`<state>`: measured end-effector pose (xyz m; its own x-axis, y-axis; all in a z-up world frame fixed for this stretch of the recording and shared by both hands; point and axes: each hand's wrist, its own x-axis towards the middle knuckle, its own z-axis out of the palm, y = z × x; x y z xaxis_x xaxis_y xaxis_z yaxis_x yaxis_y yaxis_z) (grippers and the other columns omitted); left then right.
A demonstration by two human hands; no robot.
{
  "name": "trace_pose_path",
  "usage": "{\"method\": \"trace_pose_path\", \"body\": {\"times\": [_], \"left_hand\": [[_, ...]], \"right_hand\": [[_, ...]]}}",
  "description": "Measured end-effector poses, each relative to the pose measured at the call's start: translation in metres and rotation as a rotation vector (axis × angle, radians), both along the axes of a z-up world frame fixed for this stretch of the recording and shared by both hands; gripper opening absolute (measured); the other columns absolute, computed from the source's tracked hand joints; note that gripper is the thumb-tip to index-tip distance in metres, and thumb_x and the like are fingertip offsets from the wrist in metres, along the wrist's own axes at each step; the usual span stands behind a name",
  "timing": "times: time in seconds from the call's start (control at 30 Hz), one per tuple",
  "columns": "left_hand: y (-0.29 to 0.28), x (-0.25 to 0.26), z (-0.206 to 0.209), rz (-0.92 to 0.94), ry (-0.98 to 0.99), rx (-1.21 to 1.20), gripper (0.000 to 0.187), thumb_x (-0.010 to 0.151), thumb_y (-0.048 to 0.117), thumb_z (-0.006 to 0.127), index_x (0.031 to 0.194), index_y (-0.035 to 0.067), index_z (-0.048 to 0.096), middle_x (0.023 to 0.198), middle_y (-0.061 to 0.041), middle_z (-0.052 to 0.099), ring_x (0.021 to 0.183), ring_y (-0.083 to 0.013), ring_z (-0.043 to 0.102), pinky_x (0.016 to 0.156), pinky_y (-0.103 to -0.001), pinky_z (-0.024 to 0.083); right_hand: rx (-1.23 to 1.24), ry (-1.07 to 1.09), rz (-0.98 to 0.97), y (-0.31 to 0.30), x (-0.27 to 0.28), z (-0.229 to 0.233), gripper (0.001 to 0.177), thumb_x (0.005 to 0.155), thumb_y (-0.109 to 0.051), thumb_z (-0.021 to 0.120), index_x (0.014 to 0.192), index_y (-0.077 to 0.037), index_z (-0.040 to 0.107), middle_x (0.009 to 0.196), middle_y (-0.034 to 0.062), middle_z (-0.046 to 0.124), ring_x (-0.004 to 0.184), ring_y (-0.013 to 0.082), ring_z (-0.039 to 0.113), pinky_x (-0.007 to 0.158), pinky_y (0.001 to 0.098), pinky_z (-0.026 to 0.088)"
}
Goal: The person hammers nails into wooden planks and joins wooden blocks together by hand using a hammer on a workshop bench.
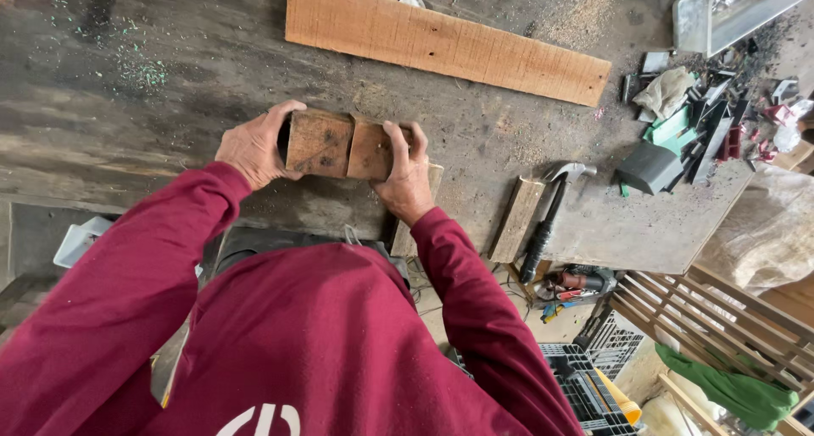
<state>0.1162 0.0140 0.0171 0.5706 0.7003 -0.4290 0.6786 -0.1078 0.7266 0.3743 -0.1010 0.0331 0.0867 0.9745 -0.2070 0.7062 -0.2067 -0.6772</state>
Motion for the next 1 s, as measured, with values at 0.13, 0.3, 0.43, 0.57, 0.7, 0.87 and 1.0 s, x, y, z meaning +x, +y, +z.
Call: {"method": "trace_pose_path", "body": {"times": [0.13, 0.3, 0.43, 0.57, 0.7, 0.87, 1.0], "left_hand": [[-0.009, -0.001, -0.004, 0.059, 0.047, 0.018, 0.113, 0.05, 0.024, 0.1, 0.146, 0.025, 0.04, 0.128, -0.011, 0.067, 0.117, -0.0345, 0.064, 0.1, -0.041, 0.05], [-0.012, -0.001, -0.019, 0.1, -0.003, -0.07, 0.108, 0.058, 0.015, 0.091, 0.152, 0.028, 0.04, 0.141, -0.009, 0.064, 0.119, -0.0329, 0.068, 0.099, -0.039, 0.056], [-0.006, 0.003, -0.013, 0.019, -0.022, 0.131, 0.115, 0.06, 0.029, 0.097, 0.153, 0.022, 0.029, 0.141, -0.019, 0.06, 0.123, -0.0418, 0.063, 0.099, -0.047, 0.053], [0.018, -0.006, 0.007, -0.108, 0.151, -0.098, 0.146, 0.048, 0.042, 0.098, 0.16, 0.023, 0.006, 0.15, -0.024, 0.046, 0.12, -0.0467, 0.057, 0.091, -0.052, 0.051], [0.05, -0.023, 0.022, 0.098, 0.133, -0.088, 0.124, 0.059, 0.041, 0.093, 0.165, 0.024, 0.031, 0.119, -0.011, 0.067, 0.094, -0.0404, 0.063, 0.083, -0.044, 0.055], [0.123, 0.056, -0.004, 0.474, -0.07, 0.445, 0.027, 0.096, 0.034, 0.078, 0.108, 0.011, 0.074, 0.086, -0.009, 0.071, 0.077, -0.0265, 0.07, 0.074, -0.039, 0.055], [0.155, 0.175, -0.007, 0.309, -0.303, 0.352, 0.019, 0.095, 0.032, 0.072, 0.099, 0.014, 0.075, 0.089, -0.008, 0.073, 0.08, -0.0281, 0.07, 0.072, -0.04, 0.055]], "right_hand": [[-0.034, -0.029, 0.048, 0.005, 0.014, -0.004, 0.105, 0.062, -0.003, 0.091, 0.15, -0.02, 0.037, 0.15, 0.0214, 0.027, 0.134, 0.0463, 0.042, 0.111, 0.0548, 0.044], [0.023, -0.116, 0.081, 0.001, 0.011, -0.001, 0.106, 0.056, -0.006, 0.091, 0.146, -0.018, 0.037, 0.146, 0.0205, 0.028, 0.135, 0.048, 0.041, 0.111, 0.0589, 0.039], [-0.036, -0.124, 0.109, 0.016, 0.011, 0.009, 0.104, 0.064, -0.009, 0.092, 0.152, -0.02, 0.037, 0.152, 0.0202, 0.03, 0.139, 0.0461, 0.042, 0.115, 0.0588, 0.039], [-0.204, 0.007, 0.166, 0.03, 0.027, 0.025, 0.11, 0.061, -0.025, 0.095, 0.152, -0.019, 0.034, 0.153, 0.0273, 0.024, 0.138, 0.0499, 0.035, 0.11, 0.0592, 0.04], [-0.047, 0.19, 0.123, 0.037, 0.054, 0.039, 0.098, 0.081, -0.035, 0.087, 0.16, -0.011, 0.034, 0.158, 0.0315, 0.026, 0.145, 0.0507, 0.037, 0.115, 0.0553, 0.04], [0.219, 0.126, -0.15, 0.127, 0.101, 0.01, 0.062, 0.097, -0.02, 0.078, 0.151, -0.008, 0.05, 0.146, 0.0186, 0.05, 0.136, 0.033, 0.056, 0.115, 0.0438, 0.048], [0.469, -0.02, -0.52, 0.246, 0.19, -0.022, 0.071, 0.091, -0.019, 0.08, 0.151, -0.005, 0.044, 0.14, 0.0163, 0.042, 0.125, 0.0284, 0.052, 0.109, 0.0395, 0.049]]}}
